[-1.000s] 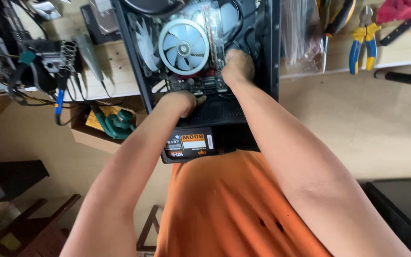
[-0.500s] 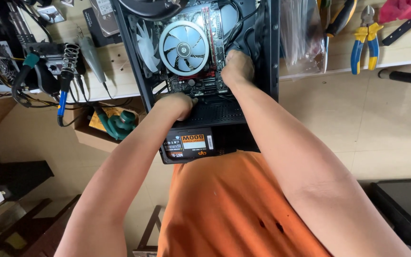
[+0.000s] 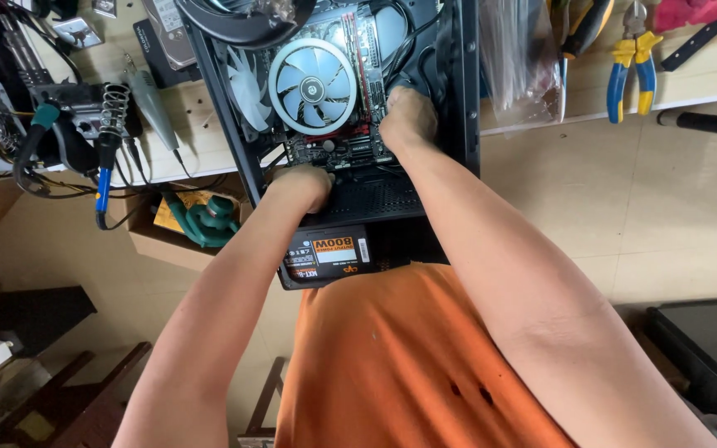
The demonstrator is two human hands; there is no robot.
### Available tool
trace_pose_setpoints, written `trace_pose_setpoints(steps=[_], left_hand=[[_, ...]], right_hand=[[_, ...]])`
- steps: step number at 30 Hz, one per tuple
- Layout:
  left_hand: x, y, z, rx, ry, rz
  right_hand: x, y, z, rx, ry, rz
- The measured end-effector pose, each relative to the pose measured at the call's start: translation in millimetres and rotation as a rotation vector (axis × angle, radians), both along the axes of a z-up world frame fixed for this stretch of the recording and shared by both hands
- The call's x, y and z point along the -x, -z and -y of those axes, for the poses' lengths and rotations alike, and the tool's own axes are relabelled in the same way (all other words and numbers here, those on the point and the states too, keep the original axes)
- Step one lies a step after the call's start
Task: Repairing a computer by connecting internal cables and using a screwdriver to secure components
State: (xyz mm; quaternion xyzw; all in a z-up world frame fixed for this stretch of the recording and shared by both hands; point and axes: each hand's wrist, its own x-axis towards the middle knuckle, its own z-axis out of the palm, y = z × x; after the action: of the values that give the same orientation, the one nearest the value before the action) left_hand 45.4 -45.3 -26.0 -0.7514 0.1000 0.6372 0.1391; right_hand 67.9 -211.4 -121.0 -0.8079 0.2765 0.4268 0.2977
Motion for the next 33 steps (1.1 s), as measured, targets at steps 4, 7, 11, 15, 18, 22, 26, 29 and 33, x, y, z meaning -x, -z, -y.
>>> trace_pose_setpoints(steps=[4,7,11,15,18,22,26,29,33], left_hand=[[13.3,50.4,-14.5,-0.024,0.011,0.003],[9.2,40.6,-12.4,-0.005,-0.039,-0.012],[3.6,7.3,1.5,-0.105,-0.274,0.050],[2.3,-24.3,9.5,-0.121,-0.290,0.072],[-4.7,-43.7,18.5,-0.112,-0.374,0.127],[-9.6,-53.4,25.6,-0.092,-0.364,0.119],[-12.3,-60.4,23.8,-0.063,-0.335,0.096],[8.2,-5.1,2.9,-0.053,-0.349,0.075],[14.0,19.9,-15.4,0.023,-0.275,-0.013]], right_hand=[[1.0,-12.4,2.0,-0.015,-0.013,-0.035],[6.1,1.1,1.0,0.001,-0.022,0.058],[11.2,1.8,2.4,-0.015,-0.010,0.095],[7.6,-8.2,0.7,-0.030,-0.008,0.075],[-33.2,-116.9,-4.5,-0.025,-0.028,-0.314],[-10.3,-43.5,0.4,-0.039,-0.001,-0.097],[1.8,-7.4,0.4,-0.021,0.008,-0.014],[8.9,13.4,4.4,-0.018,-0.033,0.089],[-3.2,-21.4,4.5,-0.037,-0.047,-0.041]])
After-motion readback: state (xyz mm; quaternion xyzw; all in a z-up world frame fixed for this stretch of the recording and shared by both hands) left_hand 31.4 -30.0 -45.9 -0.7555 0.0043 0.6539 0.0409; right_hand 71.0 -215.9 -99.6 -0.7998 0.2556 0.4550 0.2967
